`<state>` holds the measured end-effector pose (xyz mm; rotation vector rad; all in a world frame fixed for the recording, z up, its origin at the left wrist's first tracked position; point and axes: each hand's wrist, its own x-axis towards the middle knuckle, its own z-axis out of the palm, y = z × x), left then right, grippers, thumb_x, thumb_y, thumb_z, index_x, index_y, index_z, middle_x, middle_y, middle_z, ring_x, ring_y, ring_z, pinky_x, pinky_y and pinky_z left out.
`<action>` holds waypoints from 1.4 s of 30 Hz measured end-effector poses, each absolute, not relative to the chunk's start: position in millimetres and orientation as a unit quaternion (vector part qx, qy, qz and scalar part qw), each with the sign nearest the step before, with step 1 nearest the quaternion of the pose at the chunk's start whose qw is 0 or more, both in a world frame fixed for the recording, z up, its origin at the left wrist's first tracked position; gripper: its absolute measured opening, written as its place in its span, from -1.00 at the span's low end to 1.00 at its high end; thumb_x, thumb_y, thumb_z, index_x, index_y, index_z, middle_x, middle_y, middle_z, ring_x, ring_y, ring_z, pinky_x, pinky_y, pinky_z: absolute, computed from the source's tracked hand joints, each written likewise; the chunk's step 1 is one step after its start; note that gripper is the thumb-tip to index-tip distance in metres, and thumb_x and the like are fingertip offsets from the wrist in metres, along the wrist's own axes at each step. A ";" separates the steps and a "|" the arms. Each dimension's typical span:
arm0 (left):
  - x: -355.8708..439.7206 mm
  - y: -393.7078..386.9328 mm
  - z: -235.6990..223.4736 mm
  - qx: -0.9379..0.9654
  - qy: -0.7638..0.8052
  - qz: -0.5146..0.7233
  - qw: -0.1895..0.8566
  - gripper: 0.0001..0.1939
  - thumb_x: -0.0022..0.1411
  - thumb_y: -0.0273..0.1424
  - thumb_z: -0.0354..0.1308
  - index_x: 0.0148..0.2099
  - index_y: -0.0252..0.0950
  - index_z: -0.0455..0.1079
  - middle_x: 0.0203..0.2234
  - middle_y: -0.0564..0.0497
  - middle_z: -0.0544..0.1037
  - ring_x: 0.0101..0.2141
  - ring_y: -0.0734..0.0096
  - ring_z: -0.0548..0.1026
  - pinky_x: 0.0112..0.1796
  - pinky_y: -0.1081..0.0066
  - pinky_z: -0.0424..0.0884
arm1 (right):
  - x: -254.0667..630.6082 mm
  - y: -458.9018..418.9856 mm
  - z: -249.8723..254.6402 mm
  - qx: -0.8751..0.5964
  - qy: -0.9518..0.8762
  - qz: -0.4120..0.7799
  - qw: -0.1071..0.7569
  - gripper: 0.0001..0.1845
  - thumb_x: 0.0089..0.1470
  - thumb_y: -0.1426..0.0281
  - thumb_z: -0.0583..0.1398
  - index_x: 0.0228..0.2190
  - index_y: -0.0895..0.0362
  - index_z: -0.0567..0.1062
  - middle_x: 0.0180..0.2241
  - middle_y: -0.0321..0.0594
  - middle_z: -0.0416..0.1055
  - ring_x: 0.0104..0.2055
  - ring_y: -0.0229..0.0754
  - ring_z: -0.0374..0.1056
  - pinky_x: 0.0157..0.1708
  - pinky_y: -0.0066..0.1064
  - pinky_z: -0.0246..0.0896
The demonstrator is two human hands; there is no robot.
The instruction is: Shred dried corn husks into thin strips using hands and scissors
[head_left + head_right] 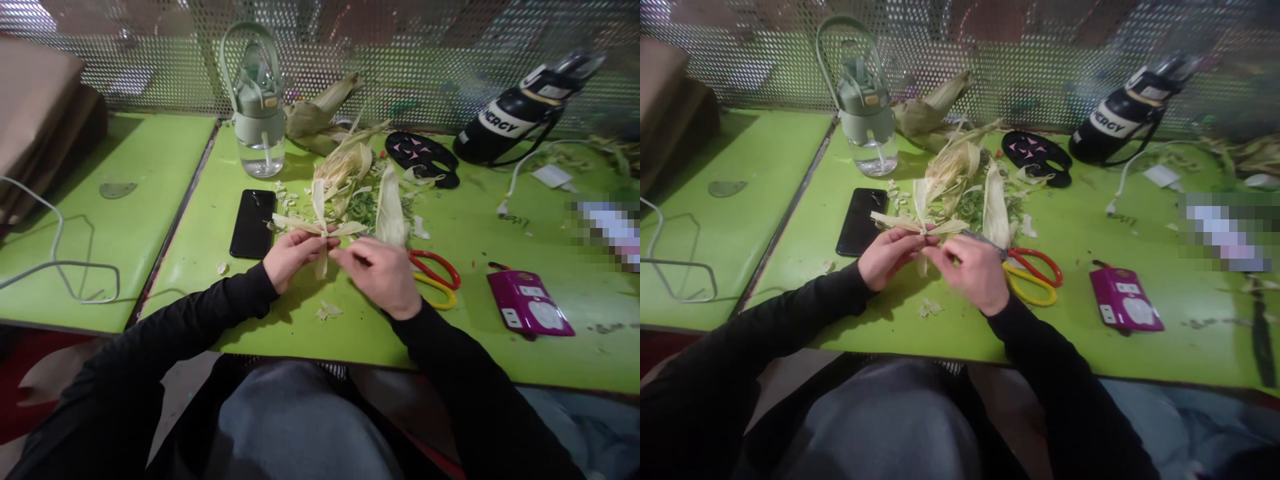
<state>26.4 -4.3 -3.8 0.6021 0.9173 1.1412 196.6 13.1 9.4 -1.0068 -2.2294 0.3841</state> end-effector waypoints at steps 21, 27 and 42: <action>26.6 -7.1 -8.8 0.290 0.396 0.499 0.714 -0.76 0.05 -0.39 0.35 -0.20 -0.39 0.54 -0.41 -0.03 0.63 -0.33 0.45 0.55 -0.14 0.38 0.43 | 182.6 -3.4 -3.6 -0.335 -0.887 0.213 0.236 -0.68 0.25 0.32 0.08 -0.53 0.10 0.41 -0.56 -0.28 0.36 -0.51 -0.24 0.22 -0.44 -0.38 0.09; 17.1 0.6 1.2 0.301 0.422 0.489 0.701 -0.84 0.20 -0.45 0.15 -0.26 -0.41 0.53 -0.46 -0.05 0.61 -0.48 0.59 0.45 -0.25 0.49 0.40 | 193.4 13.7 6.4 -0.419 -0.836 0.094 0.341 -0.69 0.30 0.18 0.02 -0.27 0.11 0.44 -0.26 -0.08 0.48 -0.22 -0.07 0.33 -0.22 -0.24 0.17; 13.0 3.8 -4.3 0.576 0.491 0.397 0.520 -0.91 0.11 -0.44 0.19 -0.34 -0.39 0.45 -0.54 0.04 0.51 -0.49 0.54 0.41 -0.37 0.49 0.36 | 192.5 1.4 13.3 -0.436 -0.846 0.173 0.256 -0.81 0.28 0.28 0.05 -0.34 0.09 0.35 -0.52 -0.30 0.35 -0.56 -0.28 0.17 -0.51 -0.38 -0.01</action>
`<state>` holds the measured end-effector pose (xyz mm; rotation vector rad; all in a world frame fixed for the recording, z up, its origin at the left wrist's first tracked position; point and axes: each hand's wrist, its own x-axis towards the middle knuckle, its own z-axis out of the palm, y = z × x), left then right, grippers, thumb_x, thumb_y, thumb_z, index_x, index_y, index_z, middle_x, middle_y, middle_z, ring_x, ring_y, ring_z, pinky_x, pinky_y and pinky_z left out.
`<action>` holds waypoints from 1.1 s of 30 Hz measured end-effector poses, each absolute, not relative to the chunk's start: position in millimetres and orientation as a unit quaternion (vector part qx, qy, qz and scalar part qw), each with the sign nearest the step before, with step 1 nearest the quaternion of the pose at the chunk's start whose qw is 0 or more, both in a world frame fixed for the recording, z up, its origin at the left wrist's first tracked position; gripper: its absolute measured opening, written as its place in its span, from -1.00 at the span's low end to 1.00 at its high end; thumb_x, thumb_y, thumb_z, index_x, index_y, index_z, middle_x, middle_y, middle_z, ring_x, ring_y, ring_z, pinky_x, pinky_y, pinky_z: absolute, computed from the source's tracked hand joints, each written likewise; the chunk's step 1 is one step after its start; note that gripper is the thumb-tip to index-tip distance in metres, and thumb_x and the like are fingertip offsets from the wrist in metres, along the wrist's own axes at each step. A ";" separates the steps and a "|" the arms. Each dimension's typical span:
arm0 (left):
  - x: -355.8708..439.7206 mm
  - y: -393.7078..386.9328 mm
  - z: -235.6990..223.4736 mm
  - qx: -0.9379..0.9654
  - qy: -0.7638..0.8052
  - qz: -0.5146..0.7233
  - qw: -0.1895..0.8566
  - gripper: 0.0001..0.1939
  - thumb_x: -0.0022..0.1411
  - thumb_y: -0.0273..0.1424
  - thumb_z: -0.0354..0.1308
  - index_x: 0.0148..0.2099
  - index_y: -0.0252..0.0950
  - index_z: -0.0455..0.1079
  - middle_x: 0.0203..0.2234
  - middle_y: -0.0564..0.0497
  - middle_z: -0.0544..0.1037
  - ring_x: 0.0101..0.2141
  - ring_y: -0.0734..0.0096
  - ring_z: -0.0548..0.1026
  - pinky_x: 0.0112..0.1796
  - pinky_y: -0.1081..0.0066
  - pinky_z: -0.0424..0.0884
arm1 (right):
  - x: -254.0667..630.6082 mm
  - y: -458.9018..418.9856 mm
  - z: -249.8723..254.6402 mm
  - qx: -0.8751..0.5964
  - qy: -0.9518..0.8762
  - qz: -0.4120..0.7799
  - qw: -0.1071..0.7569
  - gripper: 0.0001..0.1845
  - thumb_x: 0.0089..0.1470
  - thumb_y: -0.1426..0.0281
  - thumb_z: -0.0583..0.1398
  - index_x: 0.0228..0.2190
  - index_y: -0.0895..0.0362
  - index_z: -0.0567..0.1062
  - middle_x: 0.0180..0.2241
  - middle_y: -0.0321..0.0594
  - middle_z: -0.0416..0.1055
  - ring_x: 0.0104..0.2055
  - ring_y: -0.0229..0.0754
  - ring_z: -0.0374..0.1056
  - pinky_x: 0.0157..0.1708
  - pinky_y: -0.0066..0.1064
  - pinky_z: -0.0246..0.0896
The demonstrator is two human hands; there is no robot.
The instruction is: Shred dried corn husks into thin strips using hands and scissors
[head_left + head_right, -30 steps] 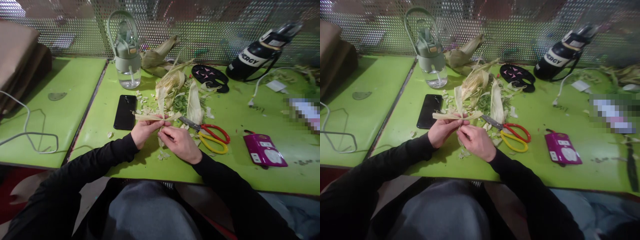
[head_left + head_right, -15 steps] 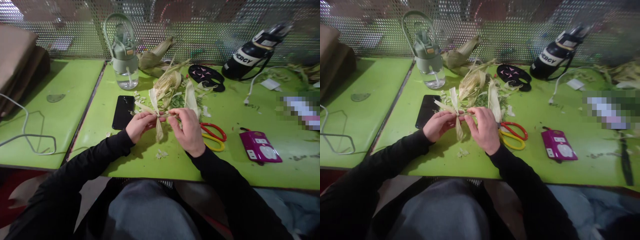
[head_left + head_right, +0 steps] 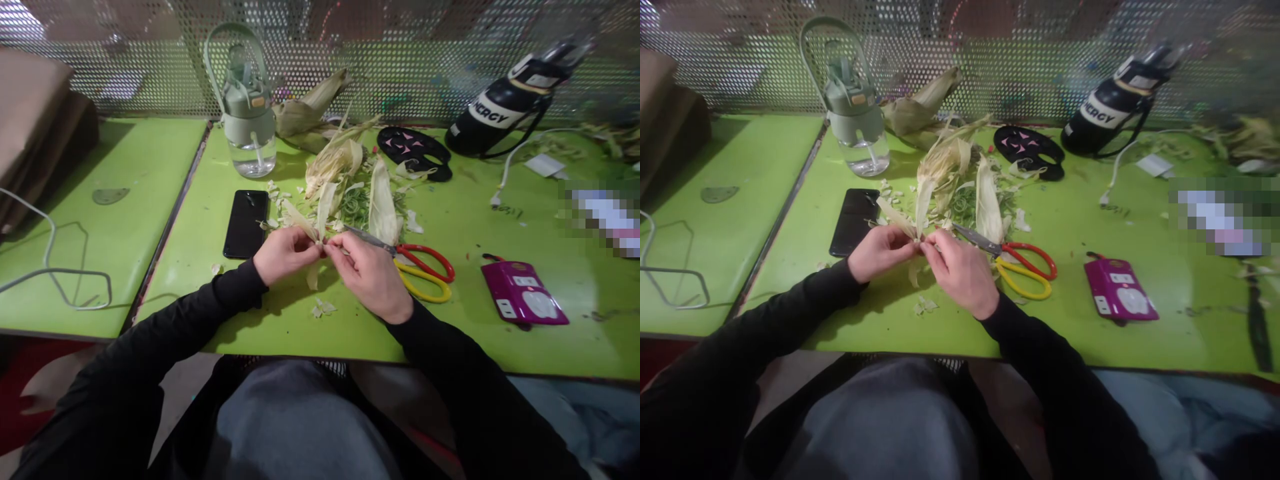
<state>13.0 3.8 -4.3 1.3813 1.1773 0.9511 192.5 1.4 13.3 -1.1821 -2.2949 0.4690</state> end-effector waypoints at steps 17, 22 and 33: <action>8.1 7.5 4.6 0.583 0.441 0.359 0.580 -0.87 0.19 -0.45 0.12 -0.35 -0.39 0.46 -0.46 -0.03 0.59 -0.43 0.51 0.49 -0.31 0.47 0.42 | 198.8 18.1 17.2 -0.472 -0.787 0.301 0.259 -0.68 0.26 0.12 0.05 -0.34 0.10 0.39 -0.44 -0.25 0.42 -0.43 -0.22 0.31 -0.43 -0.37 0.13; 13.4 0.3 7.4 0.514 0.413 0.325 0.678 -0.89 0.19 -0.45 0.17 -0.33 -0.41 0.47 -0.52 0.00 0.55 -0.48 0.54 0.48 -0.34 0.49 0.44 | 200.8 26.0 14.4 -0.429 -0.701 0.500 0.275 -0.66 0.11 0.08 0.22 -0.27 0.10 0.46 -0.32 -0.21 0.46 -0.29 -0.17 0.39 -0.27 -0.31 0.28; 23.4 -6.1 6.9 0.387 0.418 0.333 0.751 -0.77 0.17 -0.56 0.03 -0.45 -0.38 0.48 -0.56 -0.01 0.57 -0.48 0.53 0.52 -0.30 0.49 0.49 | 195.8 25.1 5.9 -0.396 -0.617 0.583 0.351 -0.74 0.03 0.21 0.30 -0.46 0.09 0.39 -0.49 -0.37 0.31 -0.46 -0.29 0.27 -0.42 -0.37 0.23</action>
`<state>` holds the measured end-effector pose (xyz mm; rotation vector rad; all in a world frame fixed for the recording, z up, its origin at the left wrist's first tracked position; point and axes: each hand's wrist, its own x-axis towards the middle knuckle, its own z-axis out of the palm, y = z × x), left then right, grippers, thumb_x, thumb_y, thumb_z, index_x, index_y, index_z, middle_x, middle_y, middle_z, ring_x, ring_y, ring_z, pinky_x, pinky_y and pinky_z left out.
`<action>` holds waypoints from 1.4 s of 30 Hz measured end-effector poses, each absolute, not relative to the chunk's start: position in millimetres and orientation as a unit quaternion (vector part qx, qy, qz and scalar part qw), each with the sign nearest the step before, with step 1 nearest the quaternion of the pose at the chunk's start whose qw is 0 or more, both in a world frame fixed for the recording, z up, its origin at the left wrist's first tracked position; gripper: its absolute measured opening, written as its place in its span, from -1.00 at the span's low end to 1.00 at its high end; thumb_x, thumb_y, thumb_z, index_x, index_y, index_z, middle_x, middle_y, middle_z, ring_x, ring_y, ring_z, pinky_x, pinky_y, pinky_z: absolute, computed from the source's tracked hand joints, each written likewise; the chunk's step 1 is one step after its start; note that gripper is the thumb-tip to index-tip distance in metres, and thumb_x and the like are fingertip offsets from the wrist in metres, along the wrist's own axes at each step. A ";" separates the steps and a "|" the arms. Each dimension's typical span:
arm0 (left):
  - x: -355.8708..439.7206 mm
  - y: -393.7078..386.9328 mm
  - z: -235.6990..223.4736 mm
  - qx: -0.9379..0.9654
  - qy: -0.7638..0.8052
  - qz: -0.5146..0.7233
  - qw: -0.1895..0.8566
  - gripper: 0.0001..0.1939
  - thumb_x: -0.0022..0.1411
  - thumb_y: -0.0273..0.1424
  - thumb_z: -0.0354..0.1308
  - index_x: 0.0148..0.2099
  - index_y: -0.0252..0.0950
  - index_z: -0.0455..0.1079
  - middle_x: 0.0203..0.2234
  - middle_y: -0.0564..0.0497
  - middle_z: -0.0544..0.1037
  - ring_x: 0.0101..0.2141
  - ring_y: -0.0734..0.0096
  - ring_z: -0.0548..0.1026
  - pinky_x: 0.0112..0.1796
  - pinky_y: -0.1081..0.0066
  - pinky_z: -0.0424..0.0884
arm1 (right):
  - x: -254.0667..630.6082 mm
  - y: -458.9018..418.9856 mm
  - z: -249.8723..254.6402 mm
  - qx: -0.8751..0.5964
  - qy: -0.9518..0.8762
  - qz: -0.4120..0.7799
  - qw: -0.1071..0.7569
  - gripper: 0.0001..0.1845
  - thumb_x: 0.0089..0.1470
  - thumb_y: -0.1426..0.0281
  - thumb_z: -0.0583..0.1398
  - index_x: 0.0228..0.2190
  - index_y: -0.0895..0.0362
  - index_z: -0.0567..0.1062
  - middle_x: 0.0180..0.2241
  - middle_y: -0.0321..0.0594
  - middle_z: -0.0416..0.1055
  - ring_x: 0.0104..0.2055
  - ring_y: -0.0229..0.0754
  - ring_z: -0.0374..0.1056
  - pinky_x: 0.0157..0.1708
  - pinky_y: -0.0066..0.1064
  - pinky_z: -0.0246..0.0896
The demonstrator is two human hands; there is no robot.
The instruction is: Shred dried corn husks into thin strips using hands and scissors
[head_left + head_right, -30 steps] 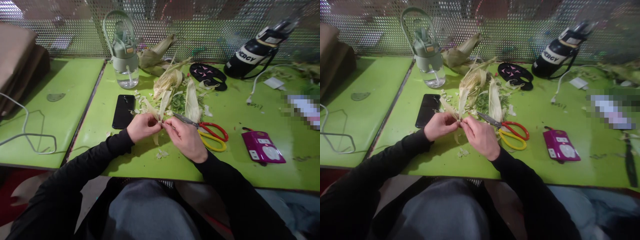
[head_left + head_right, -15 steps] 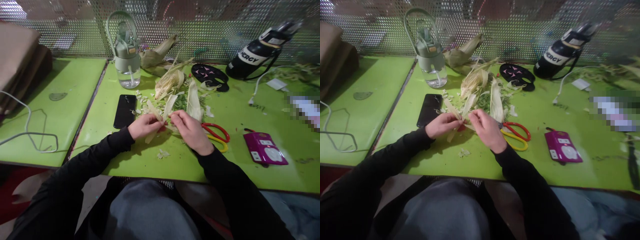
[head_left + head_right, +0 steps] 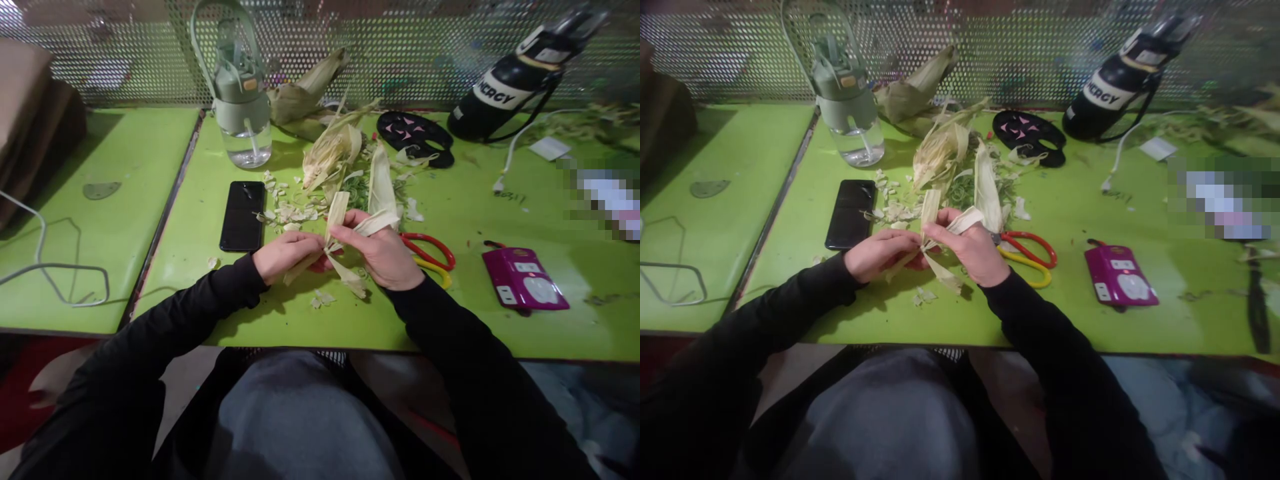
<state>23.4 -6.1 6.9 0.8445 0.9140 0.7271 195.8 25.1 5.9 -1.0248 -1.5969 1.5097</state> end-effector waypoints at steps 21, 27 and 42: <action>27.9 -13.0 -1.4 0.390 0.442 0.321 0.741 -0.80 0.15 -0.56 0.10 -0.47 -0.38 0.50 -0.55 0.04 0.55 -0.55 0.63 0.35 -0.41 0.59 0.30 | 192.1 17.3 -0.2 -0.400 -0.623 0.550 0.387 -0.77 0.04 0.20 0.33 -0.45 0.08 0.47 -0.52 -0.38 0.34 -0.52 -0.31 0.28 -0.57 -0.43 0.22; 28.0 -12.5 -4.6 0.435 0.426 0.340 0.716 -0.88 0.15 -0.49 0.17 -0.39 -0.39 0.52 -0.50 0.01 0.55 -0.49 0.56 0.40 -0.34 0.51 0.34 | 193.1 21.6 0.9 -0.405 -0.620 0.547 0.390 -0.73 0.03 0.16 0.32 -0.45 0.08 0.44 -0.51 -0.39 0.34 -0.55 -0.32 0.27 -0.57 -0.43 0.23; 22.1 -2.9 2.4 0.291 0.411 0.461 0.730 -0.93 0.21 -0.57 0.14 -0.32 -0.40 0.44 -0.52 0.02 0.56 -0.49 0.55 0.52 -0.29 0.45 0.45 | 201.8 26.1 10.1 -0.449 -0.753 0.379 0.297 -0.65 0.13 0.09 0.21 -0.20 0.09 0.48 -0.28 -0.20 0.52 -0.25 -0.15 0.43 -0.23 -0.29 0.35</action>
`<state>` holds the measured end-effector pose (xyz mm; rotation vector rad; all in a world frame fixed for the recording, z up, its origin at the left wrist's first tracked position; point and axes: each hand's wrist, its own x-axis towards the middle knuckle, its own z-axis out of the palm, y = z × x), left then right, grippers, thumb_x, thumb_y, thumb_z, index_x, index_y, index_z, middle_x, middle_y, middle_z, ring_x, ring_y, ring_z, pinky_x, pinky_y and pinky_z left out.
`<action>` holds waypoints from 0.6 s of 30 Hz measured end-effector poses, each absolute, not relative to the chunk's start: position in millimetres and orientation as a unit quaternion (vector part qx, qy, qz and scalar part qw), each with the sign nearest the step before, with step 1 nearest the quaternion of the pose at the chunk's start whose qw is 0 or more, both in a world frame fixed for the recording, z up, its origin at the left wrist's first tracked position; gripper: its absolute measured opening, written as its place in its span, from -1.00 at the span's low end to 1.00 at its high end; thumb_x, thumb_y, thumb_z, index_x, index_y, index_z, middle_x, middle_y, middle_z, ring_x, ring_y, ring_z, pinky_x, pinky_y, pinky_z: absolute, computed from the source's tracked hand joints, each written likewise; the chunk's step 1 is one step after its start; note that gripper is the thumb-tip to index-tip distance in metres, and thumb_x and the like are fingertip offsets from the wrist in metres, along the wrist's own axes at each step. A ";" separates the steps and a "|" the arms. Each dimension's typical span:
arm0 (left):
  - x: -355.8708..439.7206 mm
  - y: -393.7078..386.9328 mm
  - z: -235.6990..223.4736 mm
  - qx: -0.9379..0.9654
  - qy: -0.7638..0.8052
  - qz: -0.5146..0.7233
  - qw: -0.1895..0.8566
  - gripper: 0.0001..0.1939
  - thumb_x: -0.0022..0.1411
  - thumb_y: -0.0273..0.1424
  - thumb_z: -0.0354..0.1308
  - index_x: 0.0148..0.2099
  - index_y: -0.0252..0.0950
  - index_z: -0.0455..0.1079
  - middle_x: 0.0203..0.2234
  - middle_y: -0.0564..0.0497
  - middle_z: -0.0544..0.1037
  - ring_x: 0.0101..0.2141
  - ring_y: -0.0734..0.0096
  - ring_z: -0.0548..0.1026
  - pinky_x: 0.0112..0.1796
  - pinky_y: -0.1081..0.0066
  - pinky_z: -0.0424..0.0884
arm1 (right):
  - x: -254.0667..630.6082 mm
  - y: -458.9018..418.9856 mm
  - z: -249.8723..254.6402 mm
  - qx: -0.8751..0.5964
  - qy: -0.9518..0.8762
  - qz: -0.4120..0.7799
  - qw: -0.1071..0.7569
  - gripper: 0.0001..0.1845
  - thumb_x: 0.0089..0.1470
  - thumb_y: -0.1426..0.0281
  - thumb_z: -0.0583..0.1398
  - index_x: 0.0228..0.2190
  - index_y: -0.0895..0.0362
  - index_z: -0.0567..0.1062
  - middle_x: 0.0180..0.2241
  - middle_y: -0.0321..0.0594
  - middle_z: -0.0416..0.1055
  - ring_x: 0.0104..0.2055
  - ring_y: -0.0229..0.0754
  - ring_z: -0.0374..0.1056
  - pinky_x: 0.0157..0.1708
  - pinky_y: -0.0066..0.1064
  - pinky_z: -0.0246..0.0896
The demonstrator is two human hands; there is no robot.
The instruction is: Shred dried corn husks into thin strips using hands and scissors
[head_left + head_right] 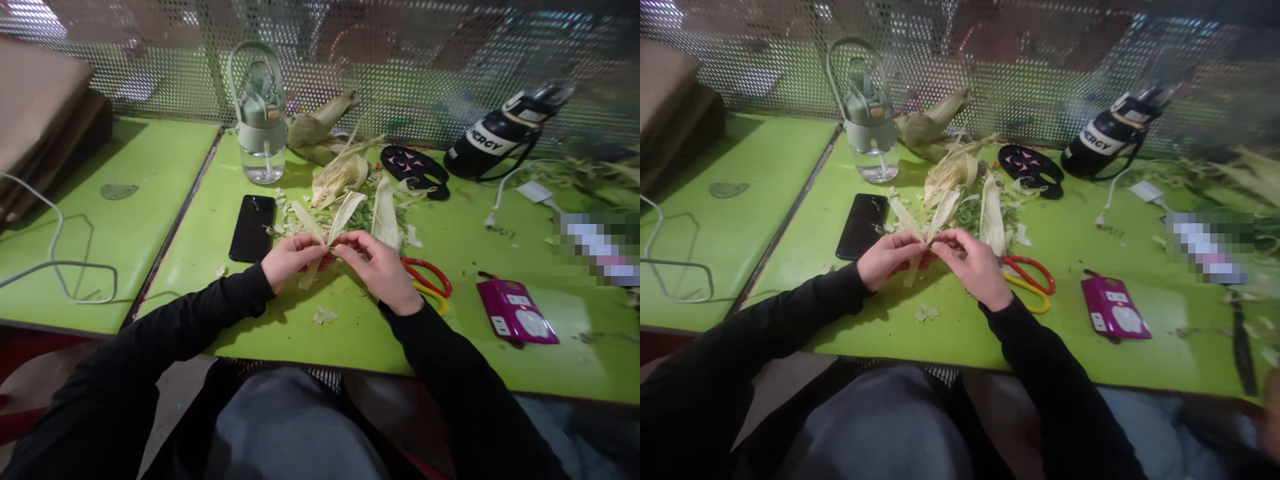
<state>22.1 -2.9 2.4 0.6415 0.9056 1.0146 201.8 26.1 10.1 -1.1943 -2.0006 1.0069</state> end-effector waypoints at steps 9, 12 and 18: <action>24.9 2.5 -11.8 0.274 0.417 0.476 0.724 -0.84 0.25 -0.64 0.08 -0.36 -0.44 0.42 -0.59 0.01 0.53 -0.55 0.57 0.49 -0.39 0.50 0.43 | 193.4 23.3 -3.1 -0.436 -0.791 0.328 0.278 -0.63 0.18 0.08 0.15 -0.19 0.11 0.47 -0.43 -0.23 0.52 -0.40 -0.14 0.46 -0.39 -0.33 0.34; 23.4 6.3 -12.9 0.234 0.412 0.502 0.724 -0.87 0.25 -0.61 0.08 -0.31 -0.42 0.44 -0.55 -0.03 0.56 -0.50 0.52 0.52 -0.31 0.45 0.48 | 191.9 21.6 -0.5 -0.435 -0.806 0.281 0.286 -0.62 0.22 0.11 0.11 -0.09 0.11 0.46 -0.39 -0.20 0.55 -0.39 -0.12 0.48 -0.39 -0.33 0.32; 19.5 11.6 -12.0 0.195 0.370 0.499 0.759 -0.71 0.21 -0.68 -0.07 -0.27 -0.45 0.49 -0.41 -0.16 0.62 -0.42 0.45 0.57 -0.24 0.43 0.50 | 194.6 30.9 -6.1 -0.433 -0.818 0.202 0.321 -0.78 0.24 0.23 0.11 -0.24 0.11 0.45 -0.39 -0.19 0.53 -0.41 -0.13 0.45 -0.39 -0.32 0.30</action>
